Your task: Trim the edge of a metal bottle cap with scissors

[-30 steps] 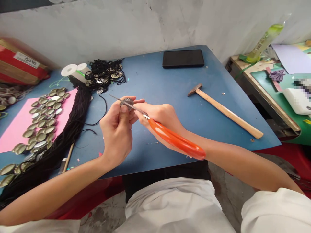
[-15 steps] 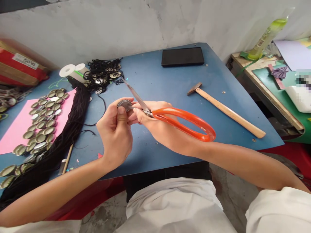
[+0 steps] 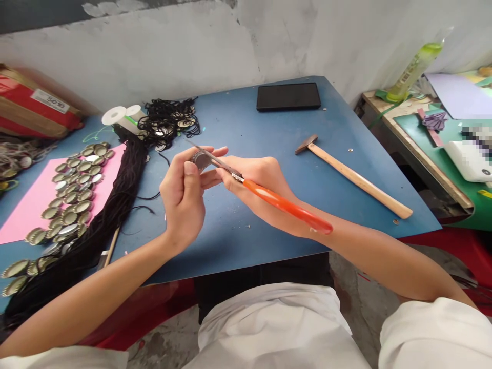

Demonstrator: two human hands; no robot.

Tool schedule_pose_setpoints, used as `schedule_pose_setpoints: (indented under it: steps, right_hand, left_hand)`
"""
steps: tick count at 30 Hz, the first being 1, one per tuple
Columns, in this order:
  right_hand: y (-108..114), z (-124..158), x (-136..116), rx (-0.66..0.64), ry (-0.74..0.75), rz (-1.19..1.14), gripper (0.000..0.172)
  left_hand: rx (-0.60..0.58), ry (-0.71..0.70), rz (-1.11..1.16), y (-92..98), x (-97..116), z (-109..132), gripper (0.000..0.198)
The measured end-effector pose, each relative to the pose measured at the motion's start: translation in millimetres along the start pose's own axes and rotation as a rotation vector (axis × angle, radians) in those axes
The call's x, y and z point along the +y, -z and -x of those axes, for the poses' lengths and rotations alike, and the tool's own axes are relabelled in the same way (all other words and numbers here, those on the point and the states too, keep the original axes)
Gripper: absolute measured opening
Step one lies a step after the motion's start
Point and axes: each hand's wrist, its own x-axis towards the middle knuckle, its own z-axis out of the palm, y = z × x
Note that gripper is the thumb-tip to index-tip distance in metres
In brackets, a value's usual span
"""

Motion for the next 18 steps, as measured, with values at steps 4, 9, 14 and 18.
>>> schedule_pose_setpoints:
  steps: [4,9,14,18]
  right_hand:
    - [-2.7,-0.2,4.2,0.058,0.059,0.088,0.039]
    - [-5.3,-1.2,3.9,0.042,0.034,0.066,0.037]
    - [-7.4,-1.4,3.1,0.014,-0.036,-0.107,0.034]
    - [-8.1,1.6,0.3,-0.024,-0.062,-0.105,0.04]
  left_hand:
    - [-0.024,0.023,0.02,2.7,-0.4,-3.0,0.043]
    - [0.02,-0.009,-0.053,2.6,-1.8,-3.5,0.046]
    - [0.094,0.035,-0.035,-3.2,-5.2,4.1,0.039]
    - [0.118,0.098,0.052,-7.0,-4.7,11.6,0.032]
